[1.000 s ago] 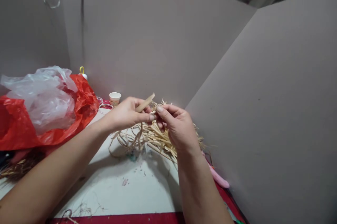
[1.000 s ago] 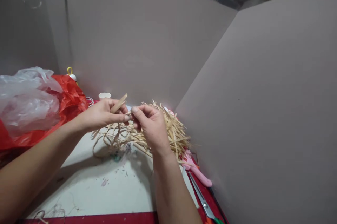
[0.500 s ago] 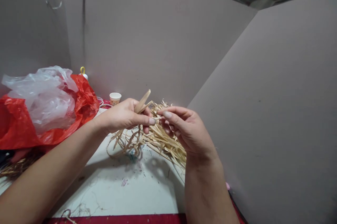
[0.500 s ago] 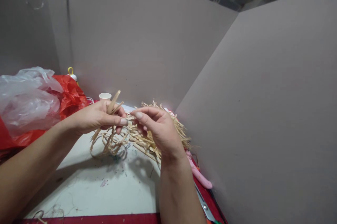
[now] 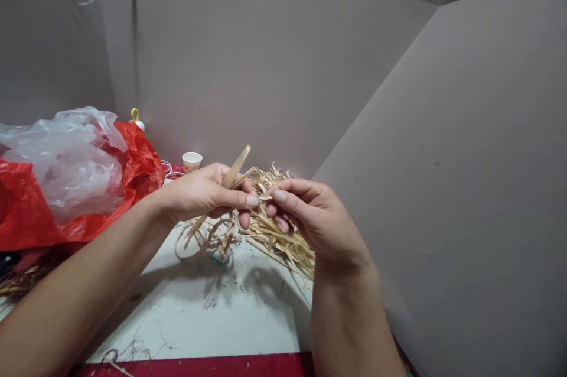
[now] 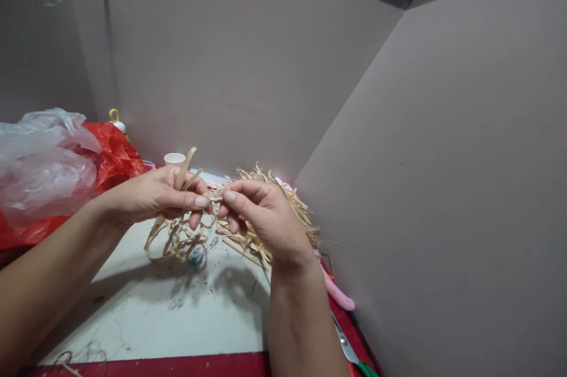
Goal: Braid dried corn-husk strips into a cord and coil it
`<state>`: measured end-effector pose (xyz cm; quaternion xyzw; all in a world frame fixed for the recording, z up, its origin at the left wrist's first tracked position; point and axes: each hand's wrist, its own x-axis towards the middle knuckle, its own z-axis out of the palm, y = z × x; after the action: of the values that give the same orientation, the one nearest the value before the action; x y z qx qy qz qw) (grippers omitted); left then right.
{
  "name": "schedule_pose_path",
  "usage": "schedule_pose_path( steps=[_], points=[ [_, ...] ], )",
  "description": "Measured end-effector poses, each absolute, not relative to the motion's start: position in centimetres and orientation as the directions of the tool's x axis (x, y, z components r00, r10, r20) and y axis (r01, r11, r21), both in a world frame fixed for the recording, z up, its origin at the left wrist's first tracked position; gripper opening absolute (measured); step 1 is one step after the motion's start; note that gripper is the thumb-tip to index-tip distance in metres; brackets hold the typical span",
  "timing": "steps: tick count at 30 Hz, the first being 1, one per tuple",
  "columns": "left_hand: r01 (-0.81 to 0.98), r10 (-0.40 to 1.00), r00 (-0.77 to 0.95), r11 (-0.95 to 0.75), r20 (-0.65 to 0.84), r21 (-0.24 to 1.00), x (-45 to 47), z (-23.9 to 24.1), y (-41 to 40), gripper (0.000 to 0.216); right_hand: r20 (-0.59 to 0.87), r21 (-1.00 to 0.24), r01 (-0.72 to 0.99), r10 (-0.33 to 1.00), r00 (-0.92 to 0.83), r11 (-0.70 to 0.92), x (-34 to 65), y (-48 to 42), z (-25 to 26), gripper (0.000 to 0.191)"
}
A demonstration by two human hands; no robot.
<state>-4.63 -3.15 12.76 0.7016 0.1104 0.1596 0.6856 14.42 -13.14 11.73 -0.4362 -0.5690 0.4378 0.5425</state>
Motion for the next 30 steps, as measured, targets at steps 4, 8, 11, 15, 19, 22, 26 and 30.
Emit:
schedule_pose_path(
  steps=[4,8,11,15,19,22,26,30],
  points=[
    [-0.045,0.342,0.938,-0.042,0.057,0.998,-4.63,12.78,-3.18,0.018,0.242,-0.97,0.006,0.97,-0.037,0.242,14.58,-13.12,11.82,0.018],
    [-0.032,0.347,0.936,-0.072,0.055,0.997,-4.57,12.77,-3.32,0.021,0.246,-0.969,0.022,0.969,0.016,0.246,14.78,-13.25,11.96,0.018],
    [-0.025,0.346,0.937,-0.087,0.054,0.996,-4.51,12.71,-3.31,0.024,0.251,-0.967,0.05,0.967,0.035,0.249,14.81,-13.45,12.14,0.022],
    [-0.021,0.339,0.94,-0.076,0.045,0.997,-4.42,12.68,-3.32,0.022,0.26,-0.963,0.08,0.965,0.024,0.257,14.82,-13.63,12.25,0.024],
    [-0.039,0.315,0.947,-0.067,0.058,0.997,-4.4,12.68,-3.47,0.02,0.256,-0.961,0.107,0.967,-0.005,0.255,14.93,-13.57,12.05,0.019],
    [-0.022,0.318,0.947,-0.067,0.042,0.998,-4.42,12.68,-3.54,0.022,0.261,-0.957,0.129,0.965,-0.006,0.26,14.96,-13.53,11.88,0.018],
    [-0.004,0.305,0.952,-0.09,0.031,0.996,-4.47,12.74,-3.5,0.026,0.25,-0.961,0.123,0.968,0.002,0.248,14.82,-13.54,11.89,0.021],
    [-0.019,0.261,0.964,-0.103,0.046,0.995,-4.59,12.77,-3.37,0.031,0.245,-0.965,0.091,0.97,-0.006,0.244,14.58,-13.49,11.97,0.021]
  ],
)
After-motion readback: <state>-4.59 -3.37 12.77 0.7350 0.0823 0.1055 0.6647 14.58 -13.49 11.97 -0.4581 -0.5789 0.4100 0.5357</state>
